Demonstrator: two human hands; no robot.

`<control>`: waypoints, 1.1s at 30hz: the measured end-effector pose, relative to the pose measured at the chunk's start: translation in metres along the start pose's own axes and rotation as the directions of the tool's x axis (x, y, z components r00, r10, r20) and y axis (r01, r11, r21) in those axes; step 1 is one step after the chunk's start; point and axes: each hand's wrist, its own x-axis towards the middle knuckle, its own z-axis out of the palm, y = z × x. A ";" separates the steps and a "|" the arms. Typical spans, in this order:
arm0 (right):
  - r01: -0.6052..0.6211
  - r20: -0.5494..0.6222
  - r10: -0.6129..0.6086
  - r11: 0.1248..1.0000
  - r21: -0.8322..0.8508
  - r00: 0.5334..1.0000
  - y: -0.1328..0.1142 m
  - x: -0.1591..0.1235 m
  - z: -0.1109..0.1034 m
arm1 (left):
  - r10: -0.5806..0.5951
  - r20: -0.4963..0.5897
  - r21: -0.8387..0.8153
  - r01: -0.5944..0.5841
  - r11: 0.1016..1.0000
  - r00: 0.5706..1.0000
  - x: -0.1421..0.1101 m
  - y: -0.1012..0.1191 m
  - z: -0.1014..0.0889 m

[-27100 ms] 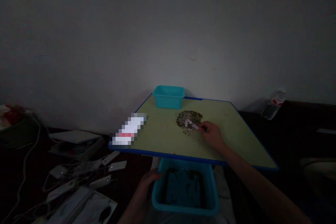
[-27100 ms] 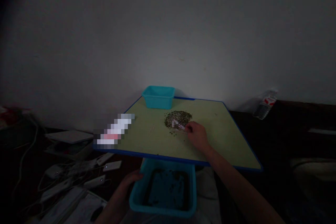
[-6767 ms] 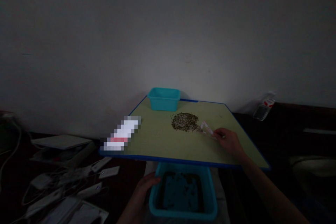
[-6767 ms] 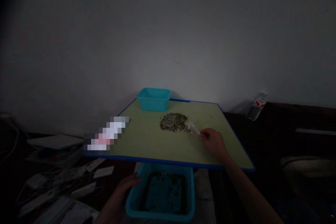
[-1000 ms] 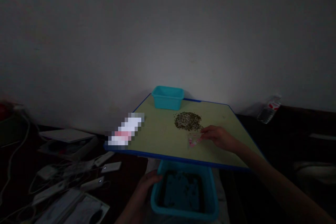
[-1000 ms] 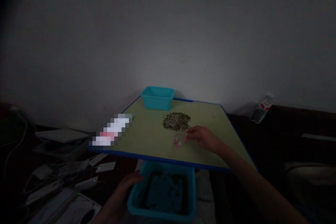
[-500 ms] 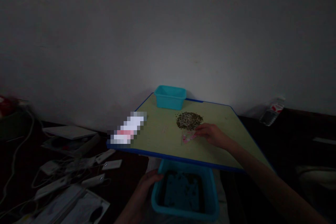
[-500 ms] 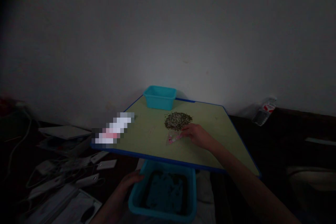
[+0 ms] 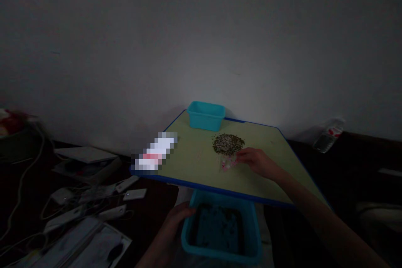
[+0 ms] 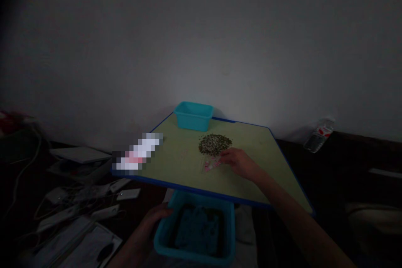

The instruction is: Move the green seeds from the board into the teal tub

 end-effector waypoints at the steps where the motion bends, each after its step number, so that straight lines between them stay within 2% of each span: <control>1: -0.002 0.001 0.002 1.000 0.003 1.000 0.000 0.000 0.000 | 0.002 0.009 -0.003 -0.002 1.000 1.000 -0.001 0.000 0.001; 6: -0.021 0.013 0.021 0.999 0.026 1.000 0.001 0.009 -0.001 | 0.000 -0.043 0.001 0.000 1.000 0.999 -0.002 0.002 0.000; 13: 0.003 0.014 -0.004 0.999 0.041 1.000 0.003 0.013 -0.001 | -0.045 0.105 -0.046 0.050 0.998 0.993 0.000 0.004 -0.004; 18: 0.016 -0.005 -0.016 0.999 0.045 1.000 0.003 0.016 0.004 | -0.030 -0.041 -0.034 0.028 0.999 0.999 0.001 -0.002 -0.003; 23: 0.028 -0.030 -0.026 0.997 0.071 0.999 0.000 0.020 0.008 | -0.007 0.058 -0.008 0.008 1.000 0.998 0.001 -0.002 -0.004; 27: 0.037 -0.021 -0.036 0.997 0.062 0.999 0.000 0.025 0.013 | -0.010 0.023 -0.024 0.011 1.000 1.000 0.002 0.000 -0.004; 31: 0.047 -0.009 -0.047 0.998 0.040 0.999 0.000 0.034 0.018 | -0.015 0.059 -0.024 0.016 1.000 0.998 0.004 -0.001 -0.005; 33: 0.044 -0.007 -0.044 0.999 0.028 0.999 -0.001 0.040 0.022 | -0.003 0.042 -0.026 0.004 1.000 0.999 0.003 -0.001 -0.002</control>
